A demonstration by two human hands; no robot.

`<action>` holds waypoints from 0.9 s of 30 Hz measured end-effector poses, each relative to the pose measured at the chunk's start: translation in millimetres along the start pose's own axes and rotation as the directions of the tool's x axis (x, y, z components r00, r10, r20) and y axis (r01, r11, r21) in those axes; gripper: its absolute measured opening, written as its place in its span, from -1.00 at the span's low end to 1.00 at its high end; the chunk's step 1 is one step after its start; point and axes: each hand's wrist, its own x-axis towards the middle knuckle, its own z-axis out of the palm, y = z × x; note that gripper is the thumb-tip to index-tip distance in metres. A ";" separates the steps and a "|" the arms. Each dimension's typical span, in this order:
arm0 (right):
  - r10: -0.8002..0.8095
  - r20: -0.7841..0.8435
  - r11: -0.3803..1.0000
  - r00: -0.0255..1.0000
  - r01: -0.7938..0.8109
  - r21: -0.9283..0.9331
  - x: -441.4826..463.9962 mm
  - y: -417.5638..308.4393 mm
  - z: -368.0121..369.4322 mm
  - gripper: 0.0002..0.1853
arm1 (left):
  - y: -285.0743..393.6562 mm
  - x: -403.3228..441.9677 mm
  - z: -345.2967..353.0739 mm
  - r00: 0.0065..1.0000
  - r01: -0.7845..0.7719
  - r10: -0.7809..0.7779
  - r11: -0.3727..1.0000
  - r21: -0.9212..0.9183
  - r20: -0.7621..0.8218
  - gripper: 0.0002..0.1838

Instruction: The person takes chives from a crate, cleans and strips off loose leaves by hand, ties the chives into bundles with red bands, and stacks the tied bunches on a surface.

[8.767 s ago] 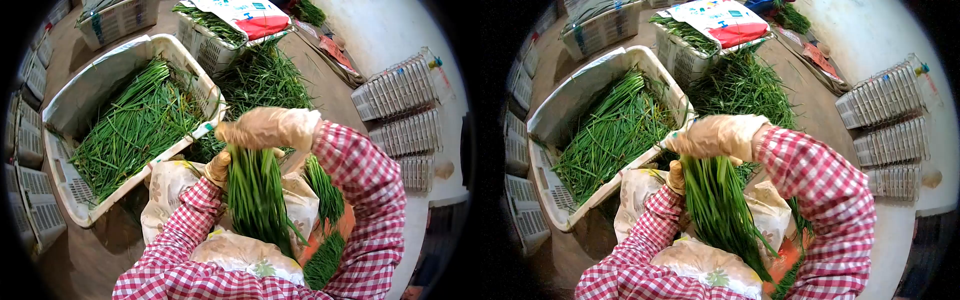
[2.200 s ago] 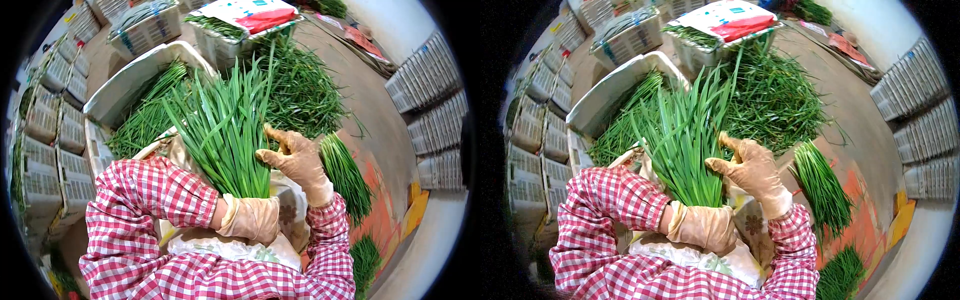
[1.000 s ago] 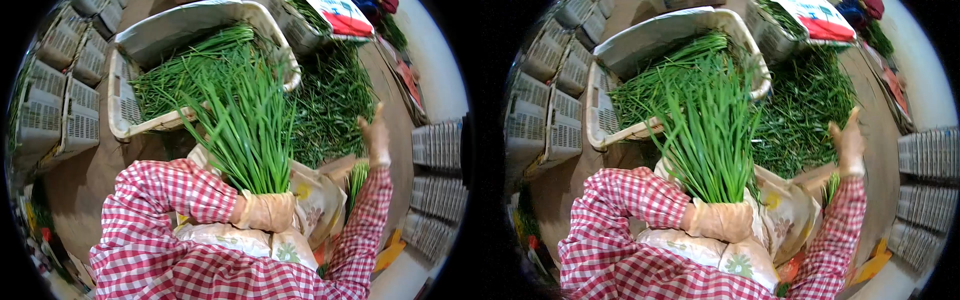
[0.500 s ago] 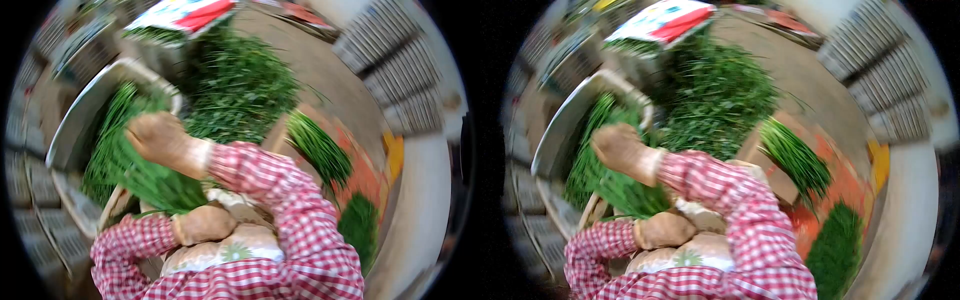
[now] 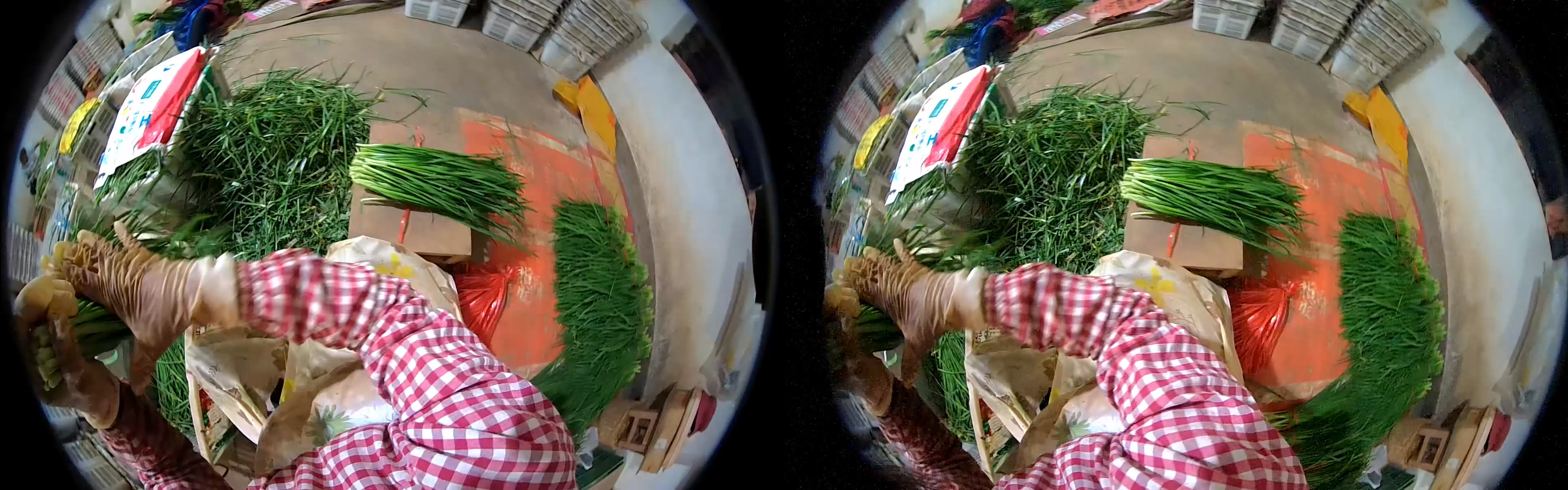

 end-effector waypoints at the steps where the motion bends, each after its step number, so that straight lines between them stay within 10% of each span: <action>1: 0.035 -0.093 0.998 0.995 -0.040 -0.054 -1.9 0.5 3.1 0.64 | -2.9 -18.5 -9.1 0.971 0.233 -0.223 0.963 -0.138 0.085 -0.75; 8: -0.096 -0.417 0.922 0.904 -0.077 -0.380 -21.7 17.2 -53.7 0.54 | -92.0 -73.2 -36.1 0.620 0.785 -0.612 0.485 -0.386 0.491 -0.59; 11: -0.292 -0.417 0.952 0.861 0.221 -0.210 -23.6 19.6 -122.7 0.21 | -58.8 -27.9 32.3 0.833 0.540 -0.523 0.701 -0.467 0.180 -0.66; 14: -0.313 -0.381 0.830 0.870 0.056 -0.556 -47.6 4.5 -192.4 -0.37 | -13.9 45.5 125.2 0.899 -0.195 0.059 0.942 -0.274 -0.434 -0.69; 15: -0.063 -0.282 0.742 0.957 -0.144 -0.655 -60.0 -8.3 -221.7 -0.42 | 1.0 57.5 153.0 0.849 -0.298 0.151 0.928 -0.224 -0.506 -0.69; 17: 0.149 -0.226 0.682 0.963 -0.265 -0.682 -88.5 -30.2 -267.8 -0.45 | 38.2 31.4 202.4 0.930 0.179 -0.317 0.832 -0.525 -0.186 -0.48; 19: 0.352 -0.239 0.563 0.905 -0.409 -0.718 -123.8 -56.2 -311.1 -0.48 | 69.1 32.6 240.4 0.832 0.323 -0.444 -0.099 -0.941 0.332 -0.45; 20: 0.431 -0.260 0.487 0.864 -0.465 -0.739 -144.0 -67.5 -331.5 -0.49 | 81.9 36.5 256.0 0.861 0.138 -0.165 -0.834 -0.534 0.481 -0.54; 24: 0.577 -0.421 0.010 0.700 -0.521 -0.854 -238.1 -95.6 -390.6 -0.46 | 132.2 -38.7 325.3 0.552 0.691 -0.290 -0.365 -0.624 0.782 -0.38; 27: 0.625 -0.594 -0.145 0.506 -0.672 -0.726 -283.9 -95.4 -394.1 -0.44 | 184.8 -129.3 367.2 0.604 0.661 -0.005 0.561 -0.498 0.797 -0.30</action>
